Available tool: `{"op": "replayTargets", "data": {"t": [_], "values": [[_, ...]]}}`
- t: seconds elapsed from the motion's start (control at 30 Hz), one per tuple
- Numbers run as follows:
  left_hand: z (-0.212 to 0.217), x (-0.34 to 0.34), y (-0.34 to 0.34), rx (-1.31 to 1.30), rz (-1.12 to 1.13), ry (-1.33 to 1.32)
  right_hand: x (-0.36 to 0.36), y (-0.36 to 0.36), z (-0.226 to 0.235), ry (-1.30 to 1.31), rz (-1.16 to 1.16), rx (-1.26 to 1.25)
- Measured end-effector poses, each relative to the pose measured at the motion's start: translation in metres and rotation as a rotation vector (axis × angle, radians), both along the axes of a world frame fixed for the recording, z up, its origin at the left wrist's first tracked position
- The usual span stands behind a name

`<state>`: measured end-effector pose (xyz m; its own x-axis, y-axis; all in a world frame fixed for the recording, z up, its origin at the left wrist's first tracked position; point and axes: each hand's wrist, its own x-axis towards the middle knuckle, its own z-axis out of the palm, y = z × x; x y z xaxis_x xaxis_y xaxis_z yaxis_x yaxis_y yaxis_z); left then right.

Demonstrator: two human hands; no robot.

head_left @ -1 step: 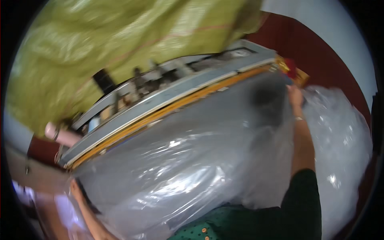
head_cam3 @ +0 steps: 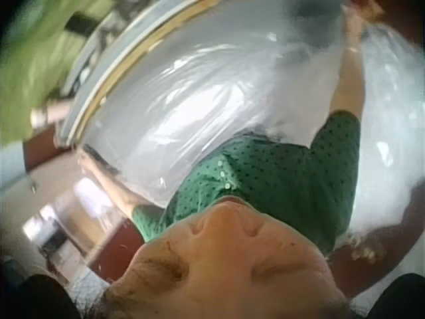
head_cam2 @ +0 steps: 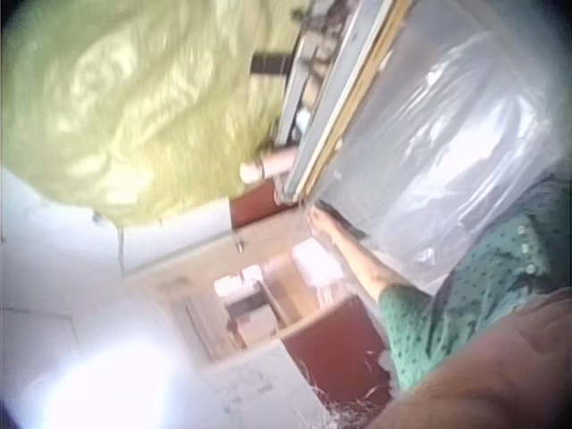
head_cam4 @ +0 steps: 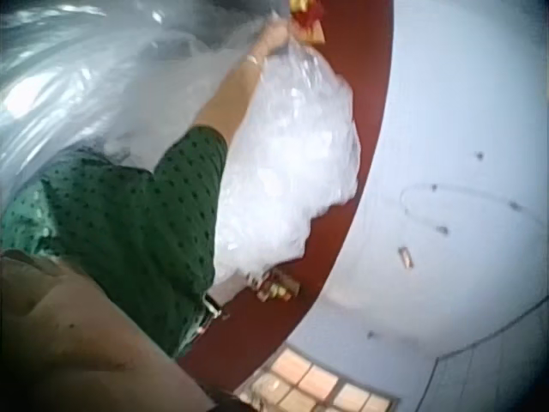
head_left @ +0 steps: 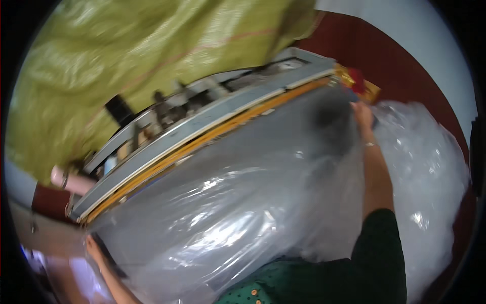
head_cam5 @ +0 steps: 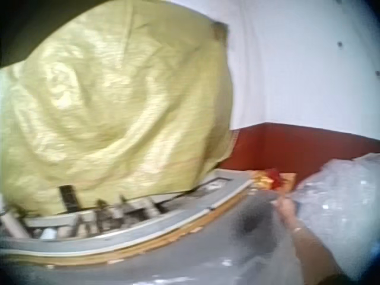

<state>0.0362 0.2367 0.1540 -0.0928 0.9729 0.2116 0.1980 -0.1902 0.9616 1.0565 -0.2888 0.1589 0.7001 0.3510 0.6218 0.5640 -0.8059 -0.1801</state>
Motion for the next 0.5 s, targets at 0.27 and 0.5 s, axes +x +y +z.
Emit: {"op": "replayTargets", "data": {"t": [0.27,0.5], "values": [[0.140,0.394,-0.250,-0.135,-0.943,0.183,0.002,-0.041,0.004,0.033,-0.003,0.090],[0.068,0.514,-0.438,-0.406,-1.649,0.176,-0.021,-0.024,0.022,0.100,-0.149,0.048]]}}
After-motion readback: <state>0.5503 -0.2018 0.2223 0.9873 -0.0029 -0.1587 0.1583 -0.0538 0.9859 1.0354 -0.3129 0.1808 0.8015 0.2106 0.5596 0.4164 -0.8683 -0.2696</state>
